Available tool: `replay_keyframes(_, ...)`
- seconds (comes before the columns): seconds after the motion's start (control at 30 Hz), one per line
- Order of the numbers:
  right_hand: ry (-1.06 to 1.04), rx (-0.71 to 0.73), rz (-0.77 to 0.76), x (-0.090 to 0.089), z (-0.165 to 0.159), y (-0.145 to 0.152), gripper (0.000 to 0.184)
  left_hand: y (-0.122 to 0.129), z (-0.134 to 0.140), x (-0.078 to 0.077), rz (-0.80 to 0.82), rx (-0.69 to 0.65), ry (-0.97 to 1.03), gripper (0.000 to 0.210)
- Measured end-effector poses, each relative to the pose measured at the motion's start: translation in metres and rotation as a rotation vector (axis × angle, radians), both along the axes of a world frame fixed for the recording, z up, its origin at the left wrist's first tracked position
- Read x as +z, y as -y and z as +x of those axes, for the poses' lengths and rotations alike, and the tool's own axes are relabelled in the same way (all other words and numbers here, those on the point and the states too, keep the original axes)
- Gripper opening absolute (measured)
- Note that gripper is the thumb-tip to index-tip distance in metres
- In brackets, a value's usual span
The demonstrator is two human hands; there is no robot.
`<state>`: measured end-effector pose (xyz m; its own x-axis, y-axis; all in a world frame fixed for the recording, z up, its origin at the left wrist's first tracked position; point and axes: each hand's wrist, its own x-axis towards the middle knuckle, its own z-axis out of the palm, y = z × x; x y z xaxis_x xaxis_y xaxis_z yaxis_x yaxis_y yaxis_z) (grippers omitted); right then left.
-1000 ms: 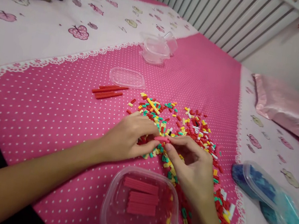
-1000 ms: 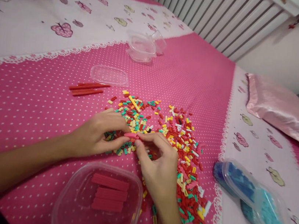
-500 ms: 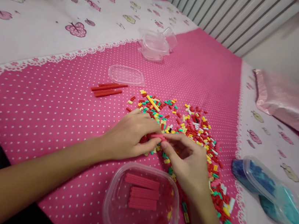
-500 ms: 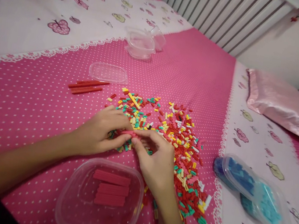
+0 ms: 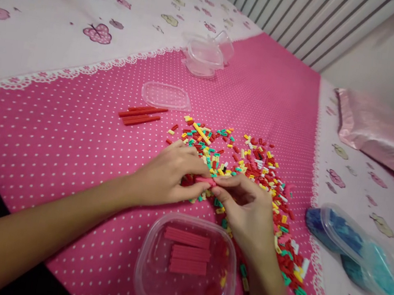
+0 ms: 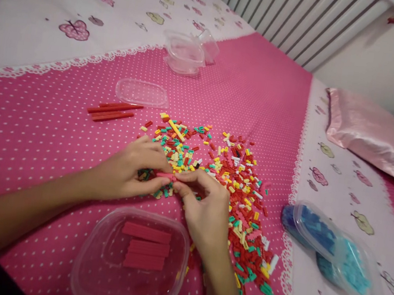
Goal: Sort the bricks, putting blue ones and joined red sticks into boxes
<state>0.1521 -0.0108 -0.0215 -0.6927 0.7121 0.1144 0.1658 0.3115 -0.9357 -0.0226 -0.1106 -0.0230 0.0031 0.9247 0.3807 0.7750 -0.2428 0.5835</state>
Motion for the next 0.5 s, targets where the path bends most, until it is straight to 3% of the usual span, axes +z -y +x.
replay_keyframes(0.27, -0.001, -0.034, 0.046, 0.0007, -0.0013, 0.0028, 0.004, 0.0006, 0.0007, -0.0008, 0.035, -0.013, -0.072, 0.024)
replay_keyframes(0.5, -0.06, -0.106, 0.066, 0.0039, -0.0011, 0.0068, 0.003, 0.0011, 0.0011, 0.0018, 0.079, 0.016, -0.015, 0.019)
